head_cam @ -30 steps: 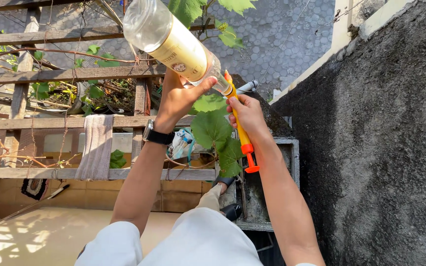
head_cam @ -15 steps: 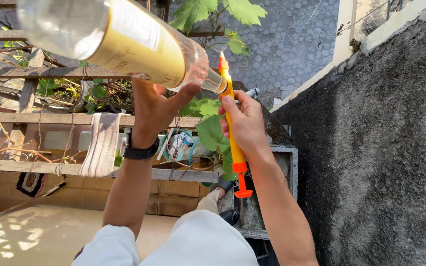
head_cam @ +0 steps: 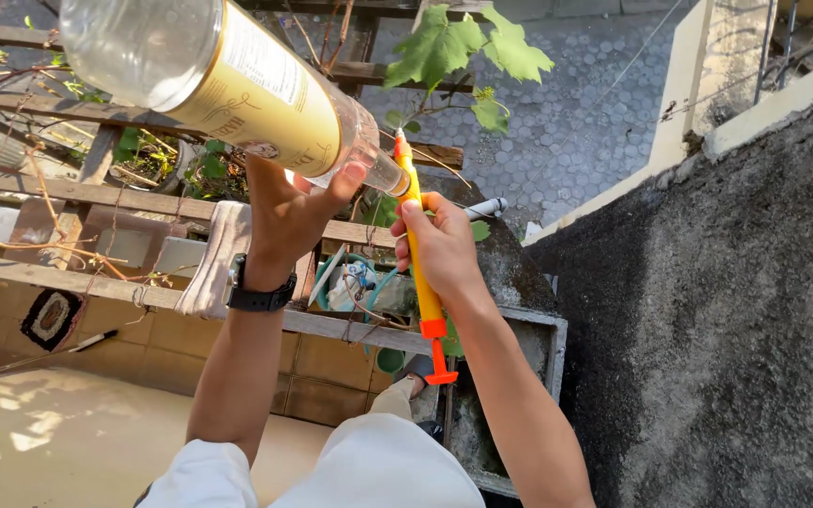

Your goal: The recorder is assembling and pressurizing a DIY air horn using a plastic syrup bottle and a hand pump on a balcony.

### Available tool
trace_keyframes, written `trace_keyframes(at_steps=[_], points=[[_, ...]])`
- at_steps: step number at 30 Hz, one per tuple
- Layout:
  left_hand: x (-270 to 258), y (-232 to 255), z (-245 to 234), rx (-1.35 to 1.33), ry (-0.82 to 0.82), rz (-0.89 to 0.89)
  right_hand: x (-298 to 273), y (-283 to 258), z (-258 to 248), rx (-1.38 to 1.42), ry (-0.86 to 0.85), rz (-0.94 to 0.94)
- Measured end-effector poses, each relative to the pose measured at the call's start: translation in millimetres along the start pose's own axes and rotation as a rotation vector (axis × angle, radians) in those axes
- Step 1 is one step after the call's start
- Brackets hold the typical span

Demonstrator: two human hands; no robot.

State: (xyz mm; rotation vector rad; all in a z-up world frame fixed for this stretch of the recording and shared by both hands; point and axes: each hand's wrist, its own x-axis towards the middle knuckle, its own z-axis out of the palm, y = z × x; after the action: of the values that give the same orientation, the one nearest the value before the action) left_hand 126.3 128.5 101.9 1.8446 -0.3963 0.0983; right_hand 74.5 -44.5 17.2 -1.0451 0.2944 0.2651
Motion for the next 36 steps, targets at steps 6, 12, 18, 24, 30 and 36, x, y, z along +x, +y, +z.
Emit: trace_keyframes(at_steps=[6,12,18,24,30,36], points=[[32.6,-32.6,-33.3,0.049,0.125,0.248,61.1,-3.4,24.7,-0.079,-0.066,-0.049],[85.3,-47.9,-60.4,0.090,0.123,0.340,116.5,-16.9,43.4,-0.116,-0.129,-0.092],[105.2,-43.7,-61.8,0.033,0.106,0.370,129.8,-25.0,53.2,-0.096,-0.135,-0.118],[97.6,-51.5,-61.5,0.192,0.167,0.350,137.0,-10.3,52.0,-0.164,-0.081,-0.002],[100.7,-49.9,-62.3,0.004,0.158,0.339,131.7,-30.0,61.5,-0.129,-0.093,-0.116],[100.7,-32.8,-64.0,0.148,0.167,0.355,133.2,-32.9,61.6,-0.156,-0.161,-0.040]])
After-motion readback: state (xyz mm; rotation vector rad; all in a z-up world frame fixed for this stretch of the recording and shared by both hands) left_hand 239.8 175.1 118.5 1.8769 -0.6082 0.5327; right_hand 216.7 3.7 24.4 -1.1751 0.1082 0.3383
